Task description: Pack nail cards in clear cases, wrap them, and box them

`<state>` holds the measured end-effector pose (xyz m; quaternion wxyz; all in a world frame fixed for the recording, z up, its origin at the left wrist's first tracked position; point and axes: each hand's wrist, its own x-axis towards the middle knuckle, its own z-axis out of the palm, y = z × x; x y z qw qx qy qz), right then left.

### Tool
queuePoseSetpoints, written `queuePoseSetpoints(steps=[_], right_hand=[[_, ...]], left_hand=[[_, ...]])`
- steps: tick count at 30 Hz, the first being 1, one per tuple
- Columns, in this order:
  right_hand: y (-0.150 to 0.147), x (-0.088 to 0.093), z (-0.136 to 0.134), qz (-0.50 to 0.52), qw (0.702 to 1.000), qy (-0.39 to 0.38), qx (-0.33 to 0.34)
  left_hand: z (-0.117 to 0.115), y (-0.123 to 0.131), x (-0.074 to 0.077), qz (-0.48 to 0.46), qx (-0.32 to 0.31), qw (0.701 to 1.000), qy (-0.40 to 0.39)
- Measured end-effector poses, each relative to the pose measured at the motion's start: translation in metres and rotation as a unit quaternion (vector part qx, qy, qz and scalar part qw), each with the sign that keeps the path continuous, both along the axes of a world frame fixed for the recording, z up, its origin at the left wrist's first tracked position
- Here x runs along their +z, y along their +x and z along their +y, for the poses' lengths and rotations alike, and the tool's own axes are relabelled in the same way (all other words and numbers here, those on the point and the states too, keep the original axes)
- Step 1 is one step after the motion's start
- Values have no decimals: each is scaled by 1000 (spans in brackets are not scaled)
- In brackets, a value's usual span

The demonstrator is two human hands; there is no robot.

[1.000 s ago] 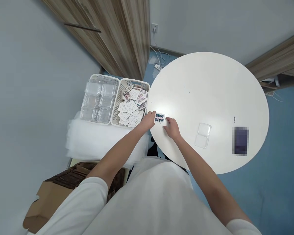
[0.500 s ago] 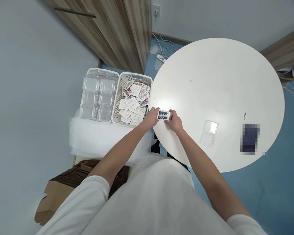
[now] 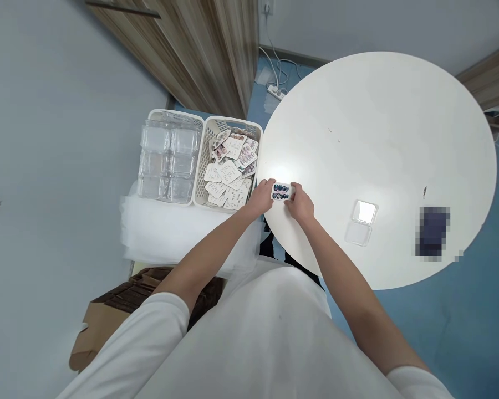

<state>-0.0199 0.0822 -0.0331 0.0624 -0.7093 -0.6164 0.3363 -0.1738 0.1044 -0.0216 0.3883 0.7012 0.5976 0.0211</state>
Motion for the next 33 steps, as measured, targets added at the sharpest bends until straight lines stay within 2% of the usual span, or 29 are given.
queuePoseSetpoints(steps=[6,11,15,19,24,28,33], right_hand=[[-2,-1,-10,-15,998,53,5],[0,-9,-20,21,995,92,-5],[4,-12,-22,54,994,91,-18],[10,-9,-21,88,994,57,-3],[17,-3,-22,137,989,39,25],[25,-1,-26,152,987,50,18],[53,7,-38,170,983,67,34]], left_hand=[[-13,-2,-5,-62,11,998,19],[-22,-2,-10,-75,-3,995,59],[-25,-1,-15,-62,-4,997,55],[-24,0,-17,-67,7,996,51],[-22,1,-11,-68,8,996,54],[-25,7,-1,-83,15,995,54],[-37,24,10,-118,-6,991,62]])
